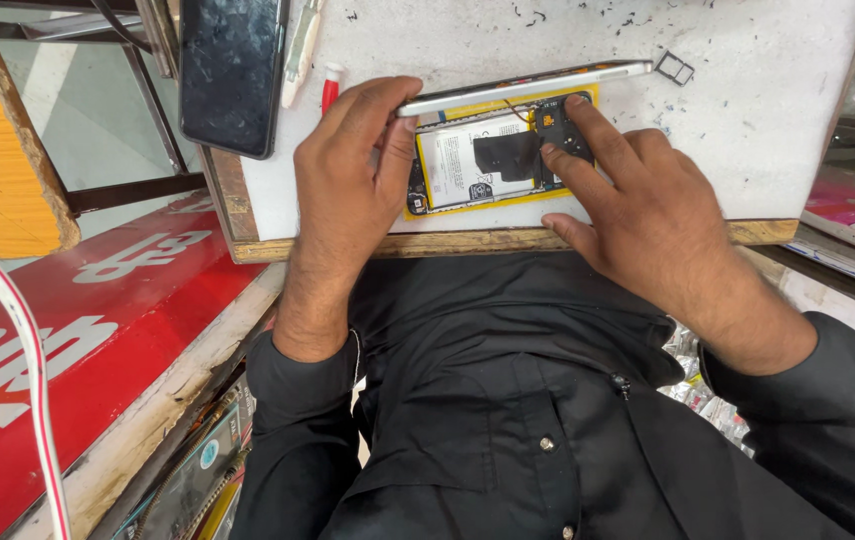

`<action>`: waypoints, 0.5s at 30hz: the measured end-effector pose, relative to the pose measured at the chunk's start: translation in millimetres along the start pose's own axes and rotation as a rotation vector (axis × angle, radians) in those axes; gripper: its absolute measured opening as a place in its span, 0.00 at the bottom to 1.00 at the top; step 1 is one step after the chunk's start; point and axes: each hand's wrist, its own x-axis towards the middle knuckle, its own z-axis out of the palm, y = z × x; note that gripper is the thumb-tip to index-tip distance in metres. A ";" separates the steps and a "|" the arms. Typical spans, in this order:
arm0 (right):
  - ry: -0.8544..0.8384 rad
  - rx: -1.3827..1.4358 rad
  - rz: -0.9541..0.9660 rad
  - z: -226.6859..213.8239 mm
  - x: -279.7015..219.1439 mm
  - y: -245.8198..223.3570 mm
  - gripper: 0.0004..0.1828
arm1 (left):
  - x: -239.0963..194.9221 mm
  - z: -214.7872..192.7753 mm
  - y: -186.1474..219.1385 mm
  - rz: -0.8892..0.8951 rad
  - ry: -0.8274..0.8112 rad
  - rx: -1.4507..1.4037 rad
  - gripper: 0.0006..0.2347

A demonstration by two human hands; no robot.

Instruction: The person assembles a smartphone by placing the motherboard and battery into the frame, installing the camera module, and securing the back cover. They use a screwdriver to tighten screws and ensure all components are properly aligned.

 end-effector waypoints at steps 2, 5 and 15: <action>-0.013 0.006 -0.006 -3.6 2.6 1.5 0.33 | -2.1 0.9 0.6 -0.028 -0.005 -0.007 0.09; -0.040 0.007 0.002 -6.5 6.2 3.2 0.31 | -2.9 0.6 -0.9 -0.031 -0.018 0.005 0.10; -0.036 0.104 0.035 -3.1 4.2 3.9 0.29 | -4.6 -1.8 -3.5 -0.026 -0.049 0.010 0.10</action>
